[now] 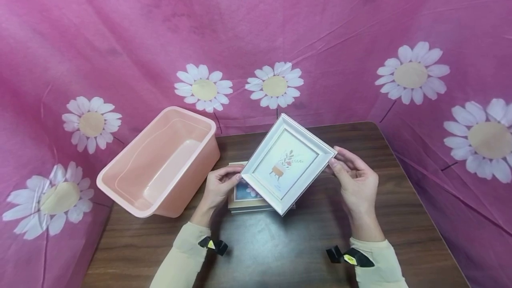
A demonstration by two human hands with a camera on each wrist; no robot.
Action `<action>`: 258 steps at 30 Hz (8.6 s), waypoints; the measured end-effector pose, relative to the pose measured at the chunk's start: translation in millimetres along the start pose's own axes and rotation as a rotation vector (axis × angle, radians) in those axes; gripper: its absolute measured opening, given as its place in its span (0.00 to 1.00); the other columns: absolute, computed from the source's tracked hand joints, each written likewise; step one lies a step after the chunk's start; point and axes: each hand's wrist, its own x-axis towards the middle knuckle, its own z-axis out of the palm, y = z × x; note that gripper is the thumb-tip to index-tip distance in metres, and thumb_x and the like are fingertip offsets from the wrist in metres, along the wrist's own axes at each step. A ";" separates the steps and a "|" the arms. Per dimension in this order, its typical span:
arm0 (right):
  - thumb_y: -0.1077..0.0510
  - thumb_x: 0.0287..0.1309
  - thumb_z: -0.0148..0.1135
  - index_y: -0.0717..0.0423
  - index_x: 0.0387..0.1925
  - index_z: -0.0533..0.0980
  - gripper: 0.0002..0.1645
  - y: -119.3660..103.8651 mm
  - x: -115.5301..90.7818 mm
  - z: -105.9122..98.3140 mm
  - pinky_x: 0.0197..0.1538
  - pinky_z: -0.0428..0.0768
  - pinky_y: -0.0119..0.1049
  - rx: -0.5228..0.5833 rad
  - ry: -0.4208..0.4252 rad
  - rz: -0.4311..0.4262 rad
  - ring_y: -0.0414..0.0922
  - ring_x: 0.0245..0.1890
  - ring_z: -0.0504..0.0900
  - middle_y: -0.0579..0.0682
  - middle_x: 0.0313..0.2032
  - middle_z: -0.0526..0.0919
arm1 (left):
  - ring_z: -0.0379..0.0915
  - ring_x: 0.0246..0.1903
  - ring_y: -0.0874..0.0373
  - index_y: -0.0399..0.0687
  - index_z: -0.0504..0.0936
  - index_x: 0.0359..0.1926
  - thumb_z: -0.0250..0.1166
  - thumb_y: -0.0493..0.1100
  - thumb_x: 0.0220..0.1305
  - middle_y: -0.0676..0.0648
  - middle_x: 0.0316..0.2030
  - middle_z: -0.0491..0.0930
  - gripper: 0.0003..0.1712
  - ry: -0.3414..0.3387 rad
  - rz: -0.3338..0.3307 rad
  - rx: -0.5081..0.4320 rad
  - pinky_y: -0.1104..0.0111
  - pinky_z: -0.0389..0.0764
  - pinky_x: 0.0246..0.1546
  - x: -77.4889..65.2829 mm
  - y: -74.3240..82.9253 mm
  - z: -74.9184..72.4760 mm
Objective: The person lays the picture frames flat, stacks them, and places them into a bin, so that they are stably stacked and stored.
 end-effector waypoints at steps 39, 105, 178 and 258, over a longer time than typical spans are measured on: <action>0.85 0.57 0.66 0.88 0.49 0.80 0.17 18.6 -27.8 -13.1 0.47 0.88 0.24 -0.510 -0.102 -0.073 0.37 0.49 0.93 0.48 0.48 0.94 | 0.91 0.46 0.62 0.12 0.81 0.53 0.69 0.23 0.65 0.53 0.43 0.94 0.17 0.403 0.046 -0.064 0.69 0.90 0.51 -0.2 8.1 -1.4; 0.77 0.57 0.74 0.74 0.38 0.88 0.06 74.2 -103.5 -9.8 0.47 0.86 0.22 -0.788 0.136 0.147 0.28 0.45 0.91 0.55 0.43 0.92 | 0.82 0.64 0.41 0.25 0.82 0.64 0.67 0.26 0.68 0.29 0.63 0.83 0.23 0.377 -0.164 0.158 0.78 0.85 0.54 13.5 6.0 -25.0; 0.57 0.86 0.43 0.77 0.74 0.65 0.30 124.6 -75.8 -57.3 0.74 0.73 0.25 -0.468 -0.180 0.056 0.37 0.72 0.77 0.57 0.74 0.77 | 0.51 0.83 0.41 0.31 0.67 0.79 0.47 0.38 0.81 0.34 0.81 0.63 0.30 0.387 -0.134 0.069 0.63 0.54 0.82 -27.6 -39.9 -22.0; 0.57 0.84 0.39 0.68 0.83 0.56 0.35 120.0 -62.2 -9.5 0.69 0.70 0.22 -0.393 -0.114 0.387 0.29 0.71 0.69 0.47 0.78 0.67 | 0.66 0.68 0.60 0.48 0.61 0.85 0.51 0.39 0.74 0.43 0.84 0.59 0.39 0.400 -0.175 -0.143 0.76 0.74 0.62 -36.4 -24.4 9.6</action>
